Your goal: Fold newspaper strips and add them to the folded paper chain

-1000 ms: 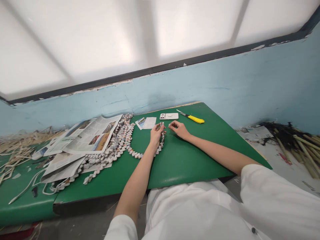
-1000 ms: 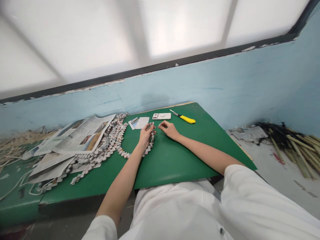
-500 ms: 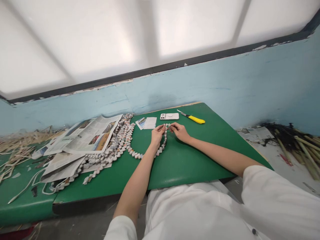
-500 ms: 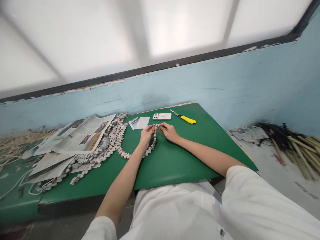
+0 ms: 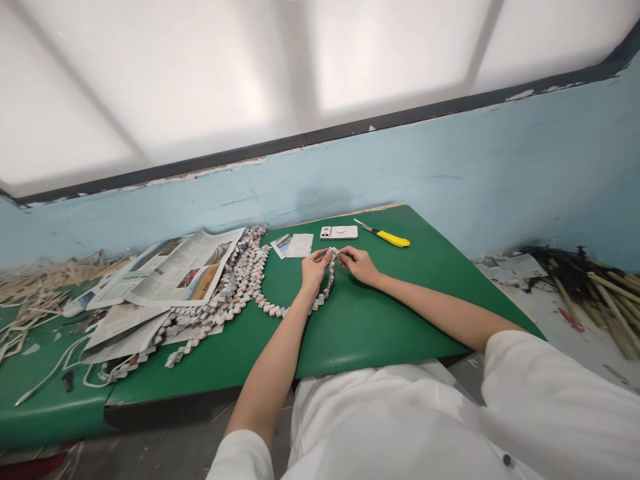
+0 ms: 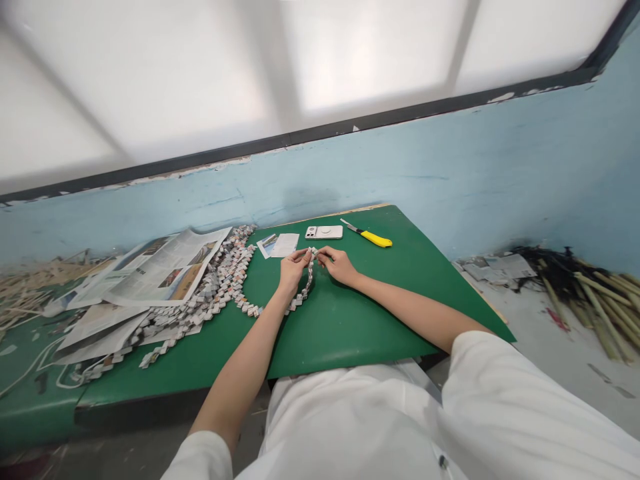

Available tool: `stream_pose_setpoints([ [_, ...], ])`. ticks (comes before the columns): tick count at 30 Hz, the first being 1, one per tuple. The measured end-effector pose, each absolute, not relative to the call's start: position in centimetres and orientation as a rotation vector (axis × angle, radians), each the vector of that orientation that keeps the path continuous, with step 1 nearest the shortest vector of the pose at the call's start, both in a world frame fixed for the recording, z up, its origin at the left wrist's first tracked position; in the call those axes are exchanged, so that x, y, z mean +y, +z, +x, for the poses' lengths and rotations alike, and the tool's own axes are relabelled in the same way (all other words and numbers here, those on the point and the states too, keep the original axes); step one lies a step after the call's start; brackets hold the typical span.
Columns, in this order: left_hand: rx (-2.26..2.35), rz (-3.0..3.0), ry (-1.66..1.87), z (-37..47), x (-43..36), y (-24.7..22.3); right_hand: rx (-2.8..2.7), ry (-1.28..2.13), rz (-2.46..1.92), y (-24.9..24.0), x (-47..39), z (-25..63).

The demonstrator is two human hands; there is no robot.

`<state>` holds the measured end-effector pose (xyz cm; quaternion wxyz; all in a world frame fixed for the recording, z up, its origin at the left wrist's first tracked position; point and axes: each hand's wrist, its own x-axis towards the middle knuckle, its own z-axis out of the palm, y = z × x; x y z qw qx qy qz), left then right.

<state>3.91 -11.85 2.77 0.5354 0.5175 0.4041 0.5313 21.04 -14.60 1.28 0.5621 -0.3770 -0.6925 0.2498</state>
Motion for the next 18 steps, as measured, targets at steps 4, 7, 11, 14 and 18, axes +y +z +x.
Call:
stream_pose_setpoints([
  [4,0.976,1.306,1.278,3.98,-12.04,2.89,-1.624,0.619,-0.908,1.41,-14.68,21.04],
  [7,0.993,1.358,1.276,3.98,-12.13,2.95,-1.618,0.674,-0.916,1.38,-14.55,21.13],
  [11,1.002,1.416,1.269,3.96,-12.04,2.8,-1.612,0.72,-0.926,1.2,-14.29,21.31],
  [14,1.019,1.498,1.282,3.94,-11.95,2.7,-1.616,0.726,-0.93,1.2,-14.17,21.48],
  [18,1.091,1.646,1.277,3.84,-11.98,2.91,-1.659,0.722,-0.919,1.35,-14.01,21.79],
])
